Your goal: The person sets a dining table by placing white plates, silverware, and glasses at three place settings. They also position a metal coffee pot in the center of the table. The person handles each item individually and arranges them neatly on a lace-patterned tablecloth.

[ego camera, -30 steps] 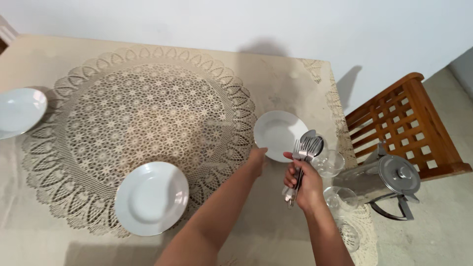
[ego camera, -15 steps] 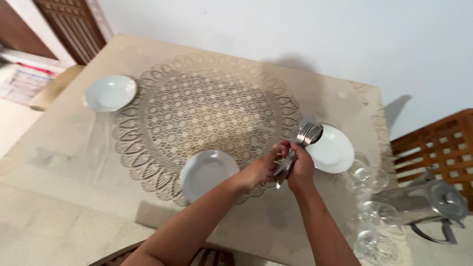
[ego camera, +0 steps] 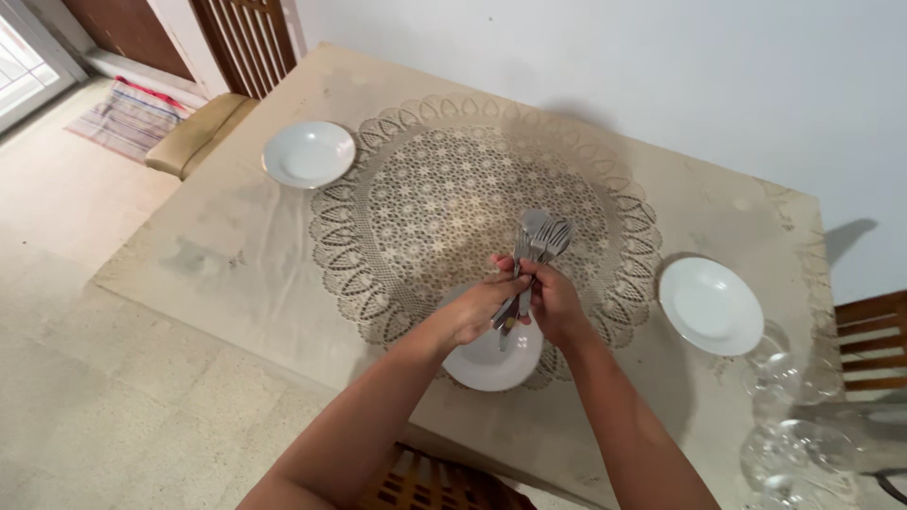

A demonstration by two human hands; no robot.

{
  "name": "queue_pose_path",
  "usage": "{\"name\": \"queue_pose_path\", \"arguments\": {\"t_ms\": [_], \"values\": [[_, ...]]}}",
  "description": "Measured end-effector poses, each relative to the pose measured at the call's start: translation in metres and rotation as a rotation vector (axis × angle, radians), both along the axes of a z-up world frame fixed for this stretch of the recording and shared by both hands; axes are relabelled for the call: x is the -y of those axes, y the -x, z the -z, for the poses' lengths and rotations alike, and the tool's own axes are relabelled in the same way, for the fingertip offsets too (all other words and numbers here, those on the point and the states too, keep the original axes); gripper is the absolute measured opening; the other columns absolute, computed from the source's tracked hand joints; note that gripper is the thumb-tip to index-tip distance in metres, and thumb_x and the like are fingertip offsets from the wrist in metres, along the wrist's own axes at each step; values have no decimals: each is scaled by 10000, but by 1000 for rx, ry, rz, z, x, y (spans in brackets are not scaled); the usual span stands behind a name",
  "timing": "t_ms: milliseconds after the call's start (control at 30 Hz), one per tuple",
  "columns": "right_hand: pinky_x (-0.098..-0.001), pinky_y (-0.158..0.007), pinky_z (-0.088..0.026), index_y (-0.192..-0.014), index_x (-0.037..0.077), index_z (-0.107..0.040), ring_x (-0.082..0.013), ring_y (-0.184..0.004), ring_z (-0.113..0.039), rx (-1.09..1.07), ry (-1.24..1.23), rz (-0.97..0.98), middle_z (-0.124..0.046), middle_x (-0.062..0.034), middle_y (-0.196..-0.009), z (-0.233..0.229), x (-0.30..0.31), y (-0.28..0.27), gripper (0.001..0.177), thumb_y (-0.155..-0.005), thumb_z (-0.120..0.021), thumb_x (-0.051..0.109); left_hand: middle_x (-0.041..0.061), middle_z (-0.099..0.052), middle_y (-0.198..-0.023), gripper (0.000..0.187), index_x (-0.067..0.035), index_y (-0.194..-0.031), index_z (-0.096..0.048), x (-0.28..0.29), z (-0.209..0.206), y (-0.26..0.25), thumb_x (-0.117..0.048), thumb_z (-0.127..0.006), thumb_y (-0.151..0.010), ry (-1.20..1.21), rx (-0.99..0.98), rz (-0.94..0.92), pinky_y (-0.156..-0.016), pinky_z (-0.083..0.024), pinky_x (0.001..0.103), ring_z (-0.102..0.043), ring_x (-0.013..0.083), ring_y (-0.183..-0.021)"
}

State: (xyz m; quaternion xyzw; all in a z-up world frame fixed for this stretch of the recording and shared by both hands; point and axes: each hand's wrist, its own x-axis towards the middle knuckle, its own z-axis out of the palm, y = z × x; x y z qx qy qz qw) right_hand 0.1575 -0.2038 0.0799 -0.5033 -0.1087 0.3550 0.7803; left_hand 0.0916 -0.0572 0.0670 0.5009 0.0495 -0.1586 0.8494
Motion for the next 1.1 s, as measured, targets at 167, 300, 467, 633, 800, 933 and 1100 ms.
{"name": "queue_pose_path", "arguments": {"t_ms": [167, 300, 467, 633, 800, 933, 1100], "values": [[-312, -756, -576, -1160, 25, -702, -148, -922, -723, -11, 133, 25, -736, -82, -1182, -1, -70, 7, 371, -1044, -438, 256, 50, -632, -910, 236, -85, -1125, -583, -58, 6, 5, -286, -471, -1073, -94, 49, -107, -664, -515, 296, -611, 140, -769], [-344, -615, -450, -1075, 49, -694, -156, -684, -540, 145, 239, 81, -651, -54, -863, 1, -128, 22, 334, -1057, -535, 343, 23, -532, -769, 280, -89, -960, -505, -101, 15, 15, -309, -411, -1105, -133, 109, -234, -551, -426, 309, -494, 131, -613], [-335, -741, -525, -964, 74, -669, -153, -732, -627, 162, 298, 393, -672, -33, -823, -5, -187, 42, 271, -953, -666, 345, 6, -486, -711, 241, -114, -930, -484, -151, 14, 28, -282, -432, -1094, -140, -45, -330, -522, -397, 301, -427, 115, -567], [-338, -634, -482, -859, 47, -666, -139, -677, -591, 134, 307, 459, -635, -39, -759, -2, -227, 63, 214, -945, -701, 240, 6, -507, -715, 230, -99, -964, -493, -184, 11, 47, -278, -428, -1094, -218, -17, -398, -495, -391, 300, -444, 100, -560], [-289, -557, -412, -817, 19, -654, -93, -608, -490, 110, 280, 535, -580, -5, -695, 17, -259, 69, 202, -939, -738, 155, 27, -536, -731, 182, -102, -1078, -523, -204, 17, 59, -259, -438, -1047, -262, -69, -459, -478, -418, 302, -503, 116, -555], [-282, -546, -392, -805, 47, -637, -75, -604, -479, 82, 245, 564, -565, 18, -683, 26, -278, 73, 202, -937, -739, 160, 12, -560, -812, 199, -84, -1116, -533, -215, 28, 60, -250, -444, -1049, -198, -15, -545, -494, -445, 291, -527, 99, -609], [-270, -596, -430, -849, 56, -693, -81, -642, -524, 48, 252, 574, -657, -6, -758, 13, -301, 73, 164, -958, -710, 177, 42, -603, -909, 191, -60, -1136, -553, -235, 34, 53, -215, -458, -1076, -195, 67, -607, -607, -489, 301, -577, 113, -767]]}}
